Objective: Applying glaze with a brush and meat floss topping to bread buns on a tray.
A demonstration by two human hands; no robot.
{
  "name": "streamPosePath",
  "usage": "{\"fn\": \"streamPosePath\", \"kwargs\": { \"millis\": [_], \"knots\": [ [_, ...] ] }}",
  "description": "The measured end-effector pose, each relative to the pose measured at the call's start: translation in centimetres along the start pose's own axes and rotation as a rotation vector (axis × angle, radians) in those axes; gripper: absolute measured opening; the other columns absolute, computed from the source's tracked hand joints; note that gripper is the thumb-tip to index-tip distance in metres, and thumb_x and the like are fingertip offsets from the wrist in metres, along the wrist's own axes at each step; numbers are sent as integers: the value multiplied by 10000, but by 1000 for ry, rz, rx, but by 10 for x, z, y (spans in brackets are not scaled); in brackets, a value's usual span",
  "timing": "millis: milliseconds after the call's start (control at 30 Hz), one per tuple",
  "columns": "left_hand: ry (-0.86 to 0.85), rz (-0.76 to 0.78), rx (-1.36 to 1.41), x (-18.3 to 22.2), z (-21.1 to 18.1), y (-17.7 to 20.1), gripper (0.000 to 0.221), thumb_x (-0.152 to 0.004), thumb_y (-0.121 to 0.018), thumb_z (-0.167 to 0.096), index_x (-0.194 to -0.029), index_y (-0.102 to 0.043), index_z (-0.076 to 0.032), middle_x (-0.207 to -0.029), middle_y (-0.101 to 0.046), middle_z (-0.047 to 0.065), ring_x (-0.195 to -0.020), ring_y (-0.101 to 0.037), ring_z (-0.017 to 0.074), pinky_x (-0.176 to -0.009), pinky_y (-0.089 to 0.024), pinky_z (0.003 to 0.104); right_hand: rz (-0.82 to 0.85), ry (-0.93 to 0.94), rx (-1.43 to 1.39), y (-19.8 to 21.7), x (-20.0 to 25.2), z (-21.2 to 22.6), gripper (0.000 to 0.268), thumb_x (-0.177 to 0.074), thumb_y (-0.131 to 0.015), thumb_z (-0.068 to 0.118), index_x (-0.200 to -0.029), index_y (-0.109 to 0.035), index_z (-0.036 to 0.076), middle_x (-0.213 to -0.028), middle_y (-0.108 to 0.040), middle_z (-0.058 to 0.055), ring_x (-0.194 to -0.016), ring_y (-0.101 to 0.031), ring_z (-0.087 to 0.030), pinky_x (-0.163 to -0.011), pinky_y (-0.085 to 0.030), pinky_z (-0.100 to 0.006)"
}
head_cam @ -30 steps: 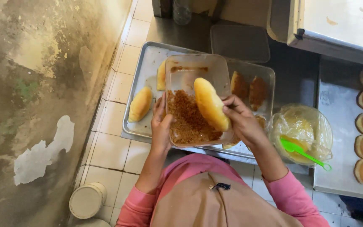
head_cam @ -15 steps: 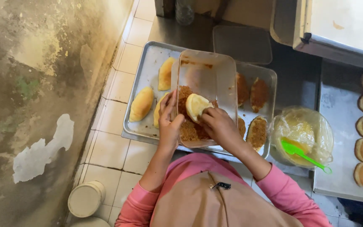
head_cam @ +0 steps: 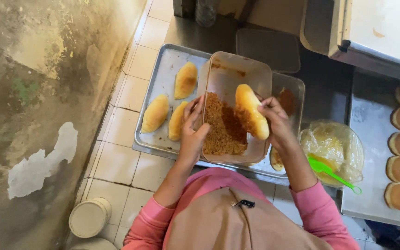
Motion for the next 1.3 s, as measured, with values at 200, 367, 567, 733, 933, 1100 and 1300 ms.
{"fn": "streamPosePath", "kwargs": {
  "millis": [200,367,567,733,933,1100,1300],
  "knots": [
    [-25,7,8,1,3,-3,861,-651,-544,102,-1481,-540,-131,-1450,-443,106,-1433,-357,247,-1241,-247,404,240,364,407,-106,53,115,95,-974,-535,73,-975,-441,76,-1638,-387,-222,-1424,-470,-349,-1022,-453,-371],
    [-55,27,-63,3,0,-9,856,-640,-569,83,-1459,-573,-165,-1441,-469,81,-1411,-375,222,-1230,-253,386,485,916,1598,-187,89,71,263,-794,-683,75,-1035,-611,-5,-1509,-529,-228,-1449,-427,-403,-1195,-325,-522],
    [-34,18,-93,7,20,-2,845,-651,-580,50,-1460,-582,-192,-1453,-476,61,-1395,-364,205,-1229,-228,383,661,595,1338,-166,74,61,321,-814,-642,59,-1121,-581,-11,-1499,-515,-262,-1407,-441,-460,-1175,-327,-578],
    [24,12,18,8,4,-3,854,-655,-575,42,-1481,-561,-179,-1446,-456,49,-1395,-349,187,-1232,-216,399,314,28,587,-81,28,61,111,-935,-605,102,-1040,-578,77,-988,-624,-78,-981,-616,-230,-862,-514,-393],
    [36,36,-28,6,7,-6,864,-658,-574,53,-1489,-557,-183,-1461,-458,49,-1403,-340,200,-1223,-196,392,50,-156,243,-59,22,70,218,-779,-618,146,-985,-570,93,-716,-614,-110,-609,-629,-236,-510,-478,-320],
    [29,48,-25,10,-3,-17,860,-651,-577,37,-1481,-556,-187,-1453,-465,48,-1384,-349,185,-1231,-192,382,523,676,1344,-181,79,75,126,-838,-663,26,-912,-581,-36,-1443,-524,-347,-1388,-450,-514,-1141,-391,-570],
    [17,-14,-54,10,12,-7,865,-616,-581,47,-1452,-587,-179,-1429,-488,46,-1366,-369,172,-1212,-253,345,477,683,1296,-172,80,67,125,-906,-640,38,-987,-597,-46,-1442,-539,-306,-1347,-460,-538,-1102,-392,-591]
  ]
}}
Point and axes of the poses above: each hand's wrist, its own x-axis away from the middle knuckle, its own y-axis out of the back of the hand, z = x × y, the point moved 10 cm from there along -x, towards the middle knuckle
